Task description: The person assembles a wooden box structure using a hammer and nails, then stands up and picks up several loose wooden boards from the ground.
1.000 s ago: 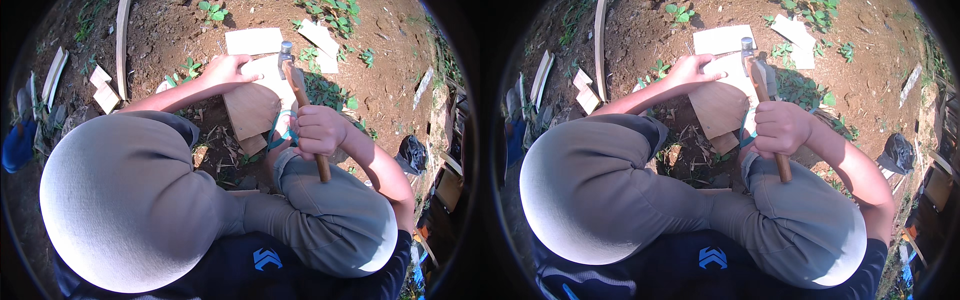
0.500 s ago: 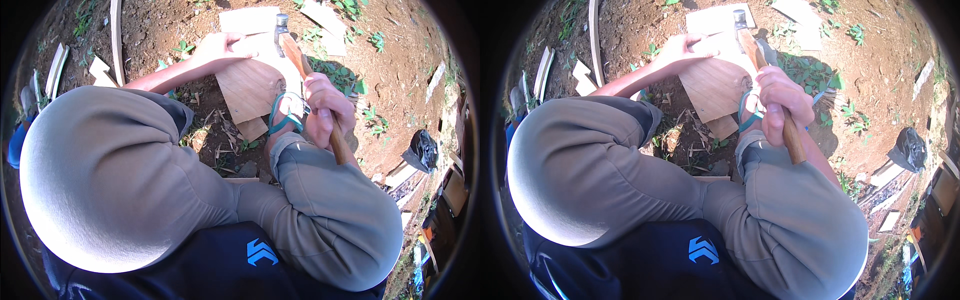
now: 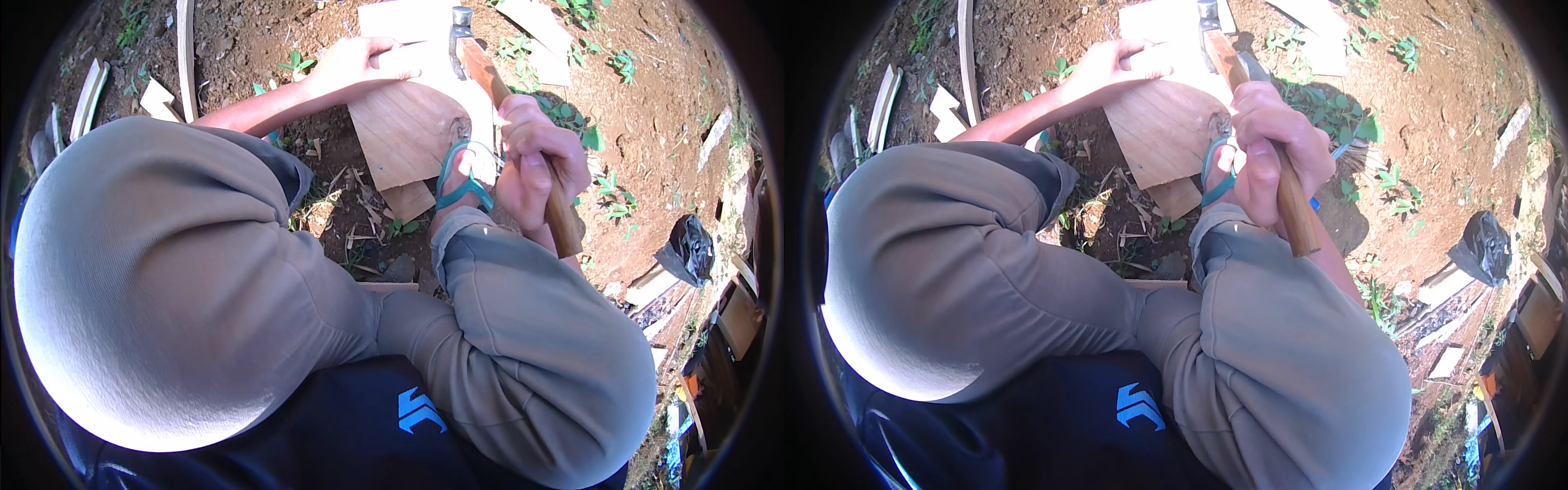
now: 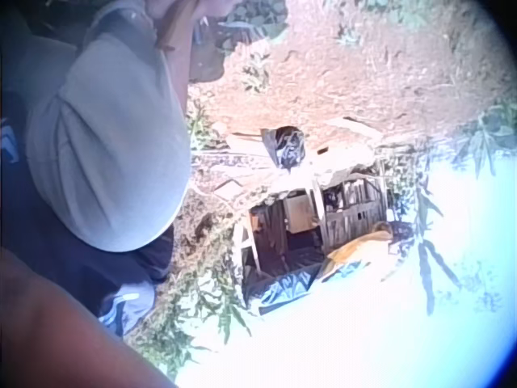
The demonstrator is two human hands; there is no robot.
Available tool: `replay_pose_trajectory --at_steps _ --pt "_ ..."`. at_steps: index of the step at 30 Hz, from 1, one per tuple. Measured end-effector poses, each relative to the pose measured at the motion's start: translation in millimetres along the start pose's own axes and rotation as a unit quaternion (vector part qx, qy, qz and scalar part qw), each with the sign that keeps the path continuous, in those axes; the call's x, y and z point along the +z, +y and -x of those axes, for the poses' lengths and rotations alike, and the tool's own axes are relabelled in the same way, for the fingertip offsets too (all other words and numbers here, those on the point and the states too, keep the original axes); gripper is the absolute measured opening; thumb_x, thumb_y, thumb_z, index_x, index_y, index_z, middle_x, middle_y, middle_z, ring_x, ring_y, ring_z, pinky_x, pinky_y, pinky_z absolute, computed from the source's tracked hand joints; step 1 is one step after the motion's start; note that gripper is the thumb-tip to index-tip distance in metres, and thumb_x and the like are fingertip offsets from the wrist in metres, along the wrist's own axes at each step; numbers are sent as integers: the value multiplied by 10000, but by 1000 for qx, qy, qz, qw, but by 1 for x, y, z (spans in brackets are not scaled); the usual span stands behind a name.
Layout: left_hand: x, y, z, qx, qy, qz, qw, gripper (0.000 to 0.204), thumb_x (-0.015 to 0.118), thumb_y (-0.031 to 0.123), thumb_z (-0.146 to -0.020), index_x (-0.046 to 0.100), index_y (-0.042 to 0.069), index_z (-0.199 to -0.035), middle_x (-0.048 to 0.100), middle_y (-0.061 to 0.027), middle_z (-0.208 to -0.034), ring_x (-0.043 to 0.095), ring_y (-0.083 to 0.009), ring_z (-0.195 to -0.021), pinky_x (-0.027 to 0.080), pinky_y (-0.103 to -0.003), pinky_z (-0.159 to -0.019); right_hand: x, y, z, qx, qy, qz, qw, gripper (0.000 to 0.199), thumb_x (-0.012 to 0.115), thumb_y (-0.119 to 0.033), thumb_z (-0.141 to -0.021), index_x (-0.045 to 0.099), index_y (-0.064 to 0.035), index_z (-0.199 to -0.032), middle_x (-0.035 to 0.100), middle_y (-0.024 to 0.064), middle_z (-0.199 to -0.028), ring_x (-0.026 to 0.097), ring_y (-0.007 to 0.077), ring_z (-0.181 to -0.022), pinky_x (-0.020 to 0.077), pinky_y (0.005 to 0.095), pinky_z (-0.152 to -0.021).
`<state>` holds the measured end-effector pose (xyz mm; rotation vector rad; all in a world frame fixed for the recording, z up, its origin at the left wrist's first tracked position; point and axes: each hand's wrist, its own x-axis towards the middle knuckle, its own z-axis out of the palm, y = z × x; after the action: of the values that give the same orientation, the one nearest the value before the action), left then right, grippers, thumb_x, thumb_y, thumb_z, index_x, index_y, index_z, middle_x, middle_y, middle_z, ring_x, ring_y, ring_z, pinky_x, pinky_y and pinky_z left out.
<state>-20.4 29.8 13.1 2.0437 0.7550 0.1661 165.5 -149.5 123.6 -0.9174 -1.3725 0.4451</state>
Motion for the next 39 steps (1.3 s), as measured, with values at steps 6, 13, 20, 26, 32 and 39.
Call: replay_pose_trajectory --at_steps 6,13,20,26,32,39 --pt "6 -12 -3 -4 9 -21 1000 708 718 623 -824 698 34 -1216 738 -179 -925 734 -280 -851 565 -386 -795 -1 1 -7 4 -19 10 1000 116 482 -76 -897 518 28 -935 482 84 -666 450 182 -603 467 461 -729" --pt "0 -1 2 -9 -11 8 1000 666 719 610 -828 706 42 -1176 721 -142 -843 707 -249 -775 549 -375 -738 -5 -7 0 17 -42 37 998 140 491 -90 -889 556 29 -925 518 105 -732 496 222 -631 491 480 -780" --pt "-10 24 4 -39 -42 -2 998 531 730 566 -832 707 87 -1060 718 -160 -832 718 -313 -802 550 -410 -733 -49 -57 -5 188 -248 303 901 280 720 -125 -849 689 -47 -1116 508 144 -1242 619 210 -821 535 391 -779" --pt "-17 35 9 -70 -53 13 996 522 734 536 -824 702 92 -1099 729 -169 -874 722 -334 -856 554 -426 -772 -52 -88 -43 690 -156 -49 705 325 674 -19 -917 595 -72 -1228 614 147 -1142 686 196 -894 602 323 -769" --pt "-22 35 10 -60 -74 13 995 490 715 498 -841 691 91 -1112 740 -165 -918 719 -337 -909 543 -435 -838 -23 -99 -81 831 37 -81 549 226 511 -199 -993 453 -119 -1196 635 111 -830 654 197 -629 567 330 -572" --pt "-18 30 10 -43 -58 19 997 565 760 549 -786 687 115 -1141 752 -149 -968 715 -323 -980 486 -452 -952 -5 -94 -93 904 -37 75 419 533 490 -646 -999 439 -147 -820 370 -25 -545 369 100 -420 330 255 -402"
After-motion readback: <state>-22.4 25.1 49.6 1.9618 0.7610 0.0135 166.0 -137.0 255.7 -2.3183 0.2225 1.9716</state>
